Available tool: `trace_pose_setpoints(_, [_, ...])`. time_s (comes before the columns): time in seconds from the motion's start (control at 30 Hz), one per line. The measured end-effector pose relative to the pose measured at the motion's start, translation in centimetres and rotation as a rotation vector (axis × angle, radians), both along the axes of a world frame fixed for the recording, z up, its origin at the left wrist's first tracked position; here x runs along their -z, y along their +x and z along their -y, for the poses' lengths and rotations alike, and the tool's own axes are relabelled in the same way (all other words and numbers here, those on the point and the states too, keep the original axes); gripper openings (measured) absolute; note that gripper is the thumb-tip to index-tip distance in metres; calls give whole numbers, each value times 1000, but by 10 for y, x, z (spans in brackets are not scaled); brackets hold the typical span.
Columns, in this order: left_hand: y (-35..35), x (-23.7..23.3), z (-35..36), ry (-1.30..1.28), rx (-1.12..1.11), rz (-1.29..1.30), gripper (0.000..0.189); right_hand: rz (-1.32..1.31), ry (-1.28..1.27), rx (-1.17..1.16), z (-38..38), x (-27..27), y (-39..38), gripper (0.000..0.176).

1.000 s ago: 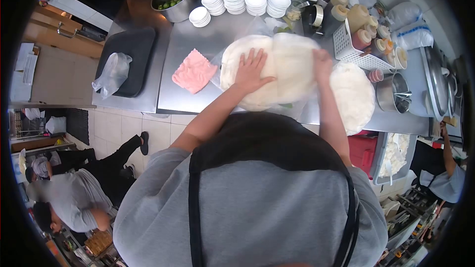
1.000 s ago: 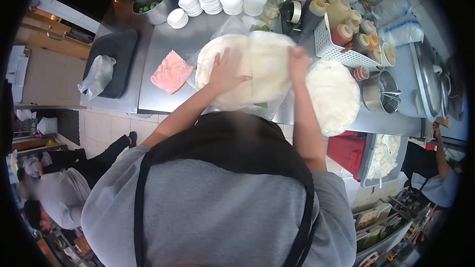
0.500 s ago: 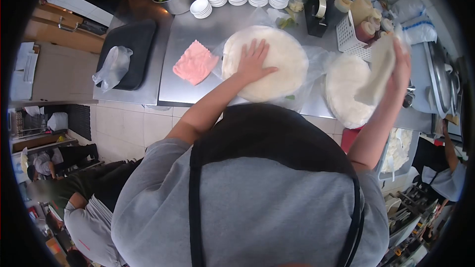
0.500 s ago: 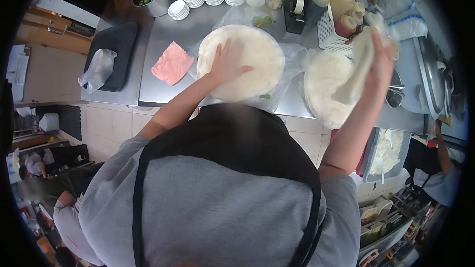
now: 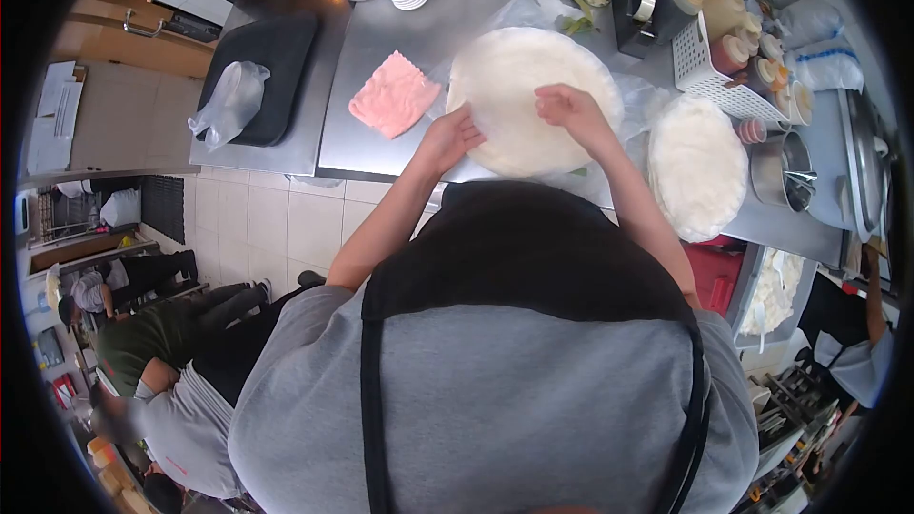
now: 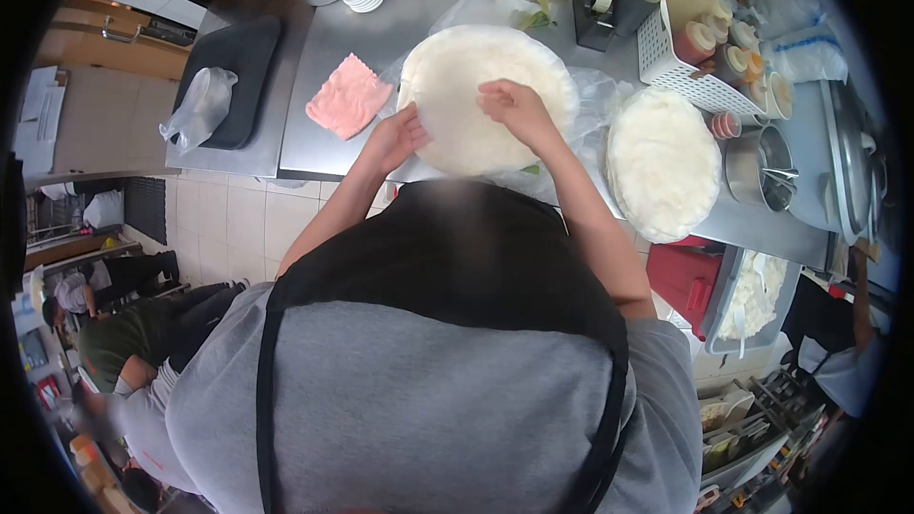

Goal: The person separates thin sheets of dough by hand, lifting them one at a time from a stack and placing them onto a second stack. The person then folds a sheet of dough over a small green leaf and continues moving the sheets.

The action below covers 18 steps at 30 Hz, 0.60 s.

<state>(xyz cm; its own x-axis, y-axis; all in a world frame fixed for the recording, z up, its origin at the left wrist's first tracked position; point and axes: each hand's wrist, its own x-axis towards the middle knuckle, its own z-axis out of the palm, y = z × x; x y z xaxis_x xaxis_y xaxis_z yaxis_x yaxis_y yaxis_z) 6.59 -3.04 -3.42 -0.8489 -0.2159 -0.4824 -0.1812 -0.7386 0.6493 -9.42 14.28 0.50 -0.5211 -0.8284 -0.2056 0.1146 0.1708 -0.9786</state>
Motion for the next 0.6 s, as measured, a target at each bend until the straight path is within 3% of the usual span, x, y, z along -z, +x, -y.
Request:
trace_pose_setpoints(0.2, [6,12,-2,-55,-89,24,14,-112,110,-65,-6,35,20,29])
trace_pose_setpoints(0.33, [0,14,-2,-76,-78,13,11,-203,74,-24,2,38,32,26])
trace_pose_setpoints(0.6, [-23,-29,-26,-238,37,-67,11,-401,-39,104,11,15,36,25])
